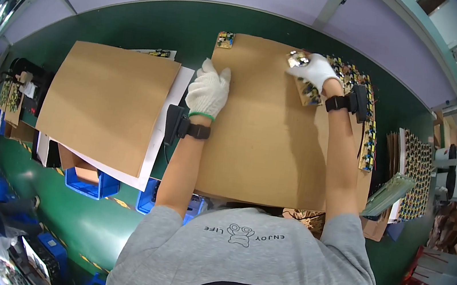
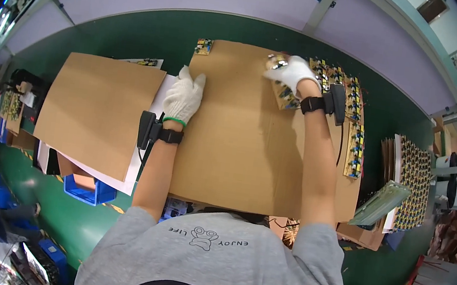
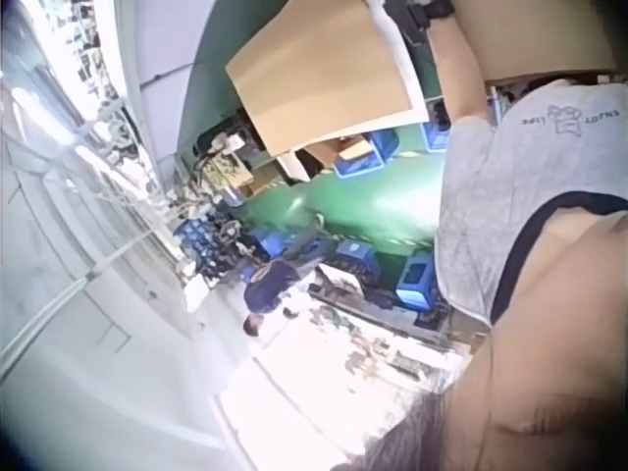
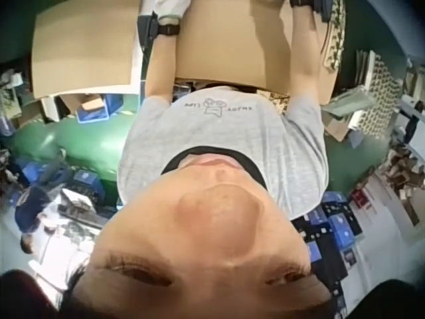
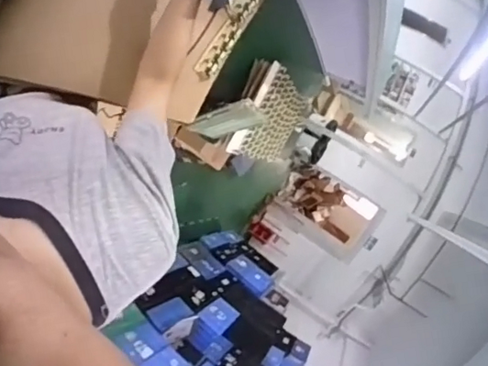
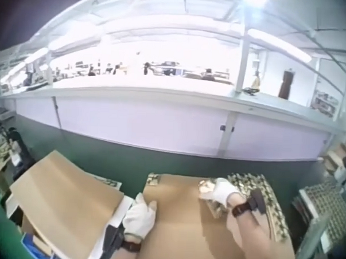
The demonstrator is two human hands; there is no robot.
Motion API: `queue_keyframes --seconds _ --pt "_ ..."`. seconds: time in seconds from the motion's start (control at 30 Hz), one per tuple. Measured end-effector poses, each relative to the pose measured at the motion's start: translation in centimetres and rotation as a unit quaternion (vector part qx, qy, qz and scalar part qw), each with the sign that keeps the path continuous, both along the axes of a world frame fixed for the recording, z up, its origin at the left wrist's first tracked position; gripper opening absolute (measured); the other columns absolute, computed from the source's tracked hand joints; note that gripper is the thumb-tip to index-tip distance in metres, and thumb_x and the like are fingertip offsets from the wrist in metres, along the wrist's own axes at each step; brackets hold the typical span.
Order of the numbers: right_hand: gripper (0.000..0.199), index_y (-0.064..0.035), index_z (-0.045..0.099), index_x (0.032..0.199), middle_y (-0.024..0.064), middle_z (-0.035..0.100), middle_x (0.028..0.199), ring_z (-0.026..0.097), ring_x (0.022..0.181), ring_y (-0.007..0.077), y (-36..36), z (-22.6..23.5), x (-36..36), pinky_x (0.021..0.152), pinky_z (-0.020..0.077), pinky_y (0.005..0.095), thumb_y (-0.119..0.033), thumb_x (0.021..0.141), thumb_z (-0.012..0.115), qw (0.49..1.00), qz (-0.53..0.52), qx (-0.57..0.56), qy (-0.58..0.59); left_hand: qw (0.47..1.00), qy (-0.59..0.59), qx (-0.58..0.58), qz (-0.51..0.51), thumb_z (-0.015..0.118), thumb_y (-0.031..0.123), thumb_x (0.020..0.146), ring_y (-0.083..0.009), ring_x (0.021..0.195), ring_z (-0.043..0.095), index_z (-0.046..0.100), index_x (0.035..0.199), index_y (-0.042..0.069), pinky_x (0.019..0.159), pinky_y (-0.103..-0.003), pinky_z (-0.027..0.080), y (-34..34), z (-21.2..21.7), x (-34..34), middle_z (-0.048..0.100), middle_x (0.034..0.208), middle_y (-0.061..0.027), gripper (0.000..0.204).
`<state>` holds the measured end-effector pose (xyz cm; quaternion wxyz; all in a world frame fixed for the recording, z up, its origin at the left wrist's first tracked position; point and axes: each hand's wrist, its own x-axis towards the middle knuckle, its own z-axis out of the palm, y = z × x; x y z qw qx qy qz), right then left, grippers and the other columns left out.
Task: The person picks up circuit boards from a stack, dips them into a green fixture, and arranges them onto a cardboard sheet. Once the sheet is full, the person covers it with another cardboard piece and continues the process.
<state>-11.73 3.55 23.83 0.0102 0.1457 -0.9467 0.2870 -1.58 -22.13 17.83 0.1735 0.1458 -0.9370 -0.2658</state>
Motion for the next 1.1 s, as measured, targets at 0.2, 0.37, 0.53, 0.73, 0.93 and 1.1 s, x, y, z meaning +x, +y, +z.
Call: queue_keyframes --seconds 0.2,0.37,0.53,0.73,0.93,1.1 --pt "0.077 0.0086 0.068 0.085 0.0224 0.069 0.081 0.069 0.076 0.0325 -1.1 0.5 4.3 0.071 0.0532 0.0403 -0.064 0.059 0.074 0.986 -0.108 0.115 -0.051 0.999 -0.036 0.004 0.007 0.047 0.049 0.091 -0.0466 0.092 0.063 0.047 0.128 0.001 0.08 -0.053 0.05 0.2 1.2 0.4 0.064 0.103 -0.0298 0.061" --pt "0.059 0.0064 0.063 0.099 0.014 0.069 0.085 0.066 0.073 0.0238 0.6 1.1 8.5 0.062 0.0523 0.0369 -0.045 0.073 0.075 0.973 0.019 -0.091 -0.211 0.996 -0.089 0.024 0.013 0.046 0.048 0.093 -0.0481 0.112 0.054 0.047 0.129 0.0 0.094 -0.052 0.043 0.8 3.0 0.6 0.057 0.121 -0.0302 0.06" --pt "0.058 0.0046 0.058 0.109 0.0182 0.063 0.094 0.061 0.095 0.0264 5.6 4.9 17.8 0.083 0.0465 0.0348 -0.042 0.078 0.074 0.974 0.077 -0.186 -0.102 1.0 -0.003 -0.001 -0.019 0.049 0.046 0.093 -0.0466 0.122 0.046 0.041 0.136 -0.003 0.103 -0.046 0.039 -2.8 0.6 -0.8 0.048 0.132 -0.0317 0.065" --pt "0.045 0.0036 0.058 0.112 0.0077 0.067 0.099 0.065 0.081 0.0128 20.3 0.6 27.8 0.073 0.0537 0.027 -0.023 0.081 0.076 0.862 -0.369 -0.327 0.113 0.97 0.084 -0.226 -0.001 0.057 0.049 0.089 -0.0387 0.119 0.05 0.044 0.135 0.001 0.098 -0.045 0.042 -2.0 1.1 0.4 0.052 0.13 -0.023 0.068" --pt "0.039 0.0035 0.063 0.102 0.0147 0.07 0.088 0.067 0.076 0.0204 36.2 -11.6 34.1 0.071 0.0518 0.0364 -0.026 0.08 0.076 0.754 -0.638 0.0 0.157 0.839 0.164 -0.516 -0.049 0.058 0.032 0.088 -0.0275 0.086 0.06 0.067 0.097 0.009 0.072 -0.041 0.047 -1.6 1.9 1.7 0.069 0.092 -0.0052 0.026" --pt "0.032 0.0041 0.064 0.095 0.0151 0.07 0.085 0.065 0.074 0.0211 40.8 -16.2 32.3 0.07 0.0492 0.0345 -0.027 0.087 0.069 0.78 -0.562 -0.133 0.241 0.872 -0.021 -0.488 -0.019 0.048 0.041 0.092 -0.028 0.093 0.06 0.067 0.104 0.013 0.077 -0.044 0.047 1.8 2.9 5.1 0.069 0.098 -0.0078 0.036"
